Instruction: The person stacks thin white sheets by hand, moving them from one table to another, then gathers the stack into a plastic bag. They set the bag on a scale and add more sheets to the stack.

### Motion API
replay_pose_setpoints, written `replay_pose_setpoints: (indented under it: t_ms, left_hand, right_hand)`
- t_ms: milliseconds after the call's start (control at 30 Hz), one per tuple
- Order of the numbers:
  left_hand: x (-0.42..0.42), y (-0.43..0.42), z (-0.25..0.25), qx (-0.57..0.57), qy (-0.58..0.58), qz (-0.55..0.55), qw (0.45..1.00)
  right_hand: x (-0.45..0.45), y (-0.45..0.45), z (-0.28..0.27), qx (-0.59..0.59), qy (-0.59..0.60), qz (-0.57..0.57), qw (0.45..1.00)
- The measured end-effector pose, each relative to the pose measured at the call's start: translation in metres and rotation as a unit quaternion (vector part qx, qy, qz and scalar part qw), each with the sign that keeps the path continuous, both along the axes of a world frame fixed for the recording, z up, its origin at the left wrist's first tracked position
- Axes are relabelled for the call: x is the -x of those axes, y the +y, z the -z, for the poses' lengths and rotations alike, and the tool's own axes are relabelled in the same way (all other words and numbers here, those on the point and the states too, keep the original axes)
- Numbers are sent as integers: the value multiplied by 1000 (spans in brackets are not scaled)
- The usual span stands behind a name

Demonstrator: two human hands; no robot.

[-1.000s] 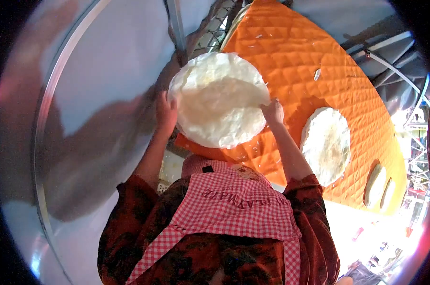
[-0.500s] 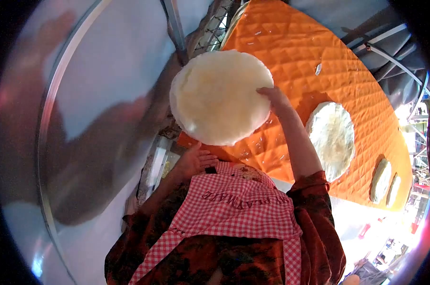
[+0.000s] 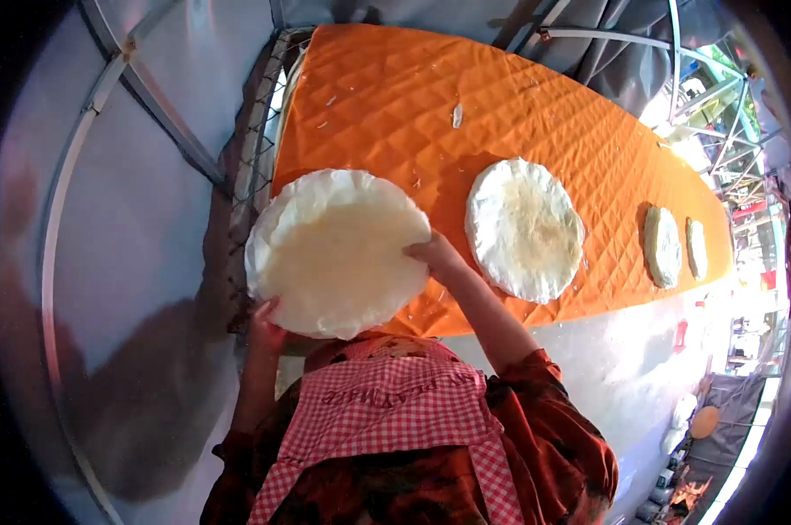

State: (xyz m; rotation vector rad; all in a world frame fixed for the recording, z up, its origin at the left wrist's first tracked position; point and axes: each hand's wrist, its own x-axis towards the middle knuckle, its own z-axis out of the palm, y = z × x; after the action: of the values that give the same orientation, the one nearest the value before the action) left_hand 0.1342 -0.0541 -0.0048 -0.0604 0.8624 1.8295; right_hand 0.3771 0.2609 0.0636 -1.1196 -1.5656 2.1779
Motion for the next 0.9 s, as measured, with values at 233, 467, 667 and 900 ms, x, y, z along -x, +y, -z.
replay_pose_setpoints:
  t_ms: [233,467,667,900]
  left_hand:
    - [-34,17,5,144,281,87,945]
    - [-79,19,-30,162,176,23,971]
    - [-82,24,-33,208,50,-44,976]
    - [-78,43,-47,221,-76,-73,969]
  right_hand:
    - [-57,13,36,6,-42,27,999]
    - [-72,7,42,-166,-86,26,982]
    - [-94,-35,-30,-624,-196,-29,756]
    - [-27,-117,-41,-694,-84,-270,662]
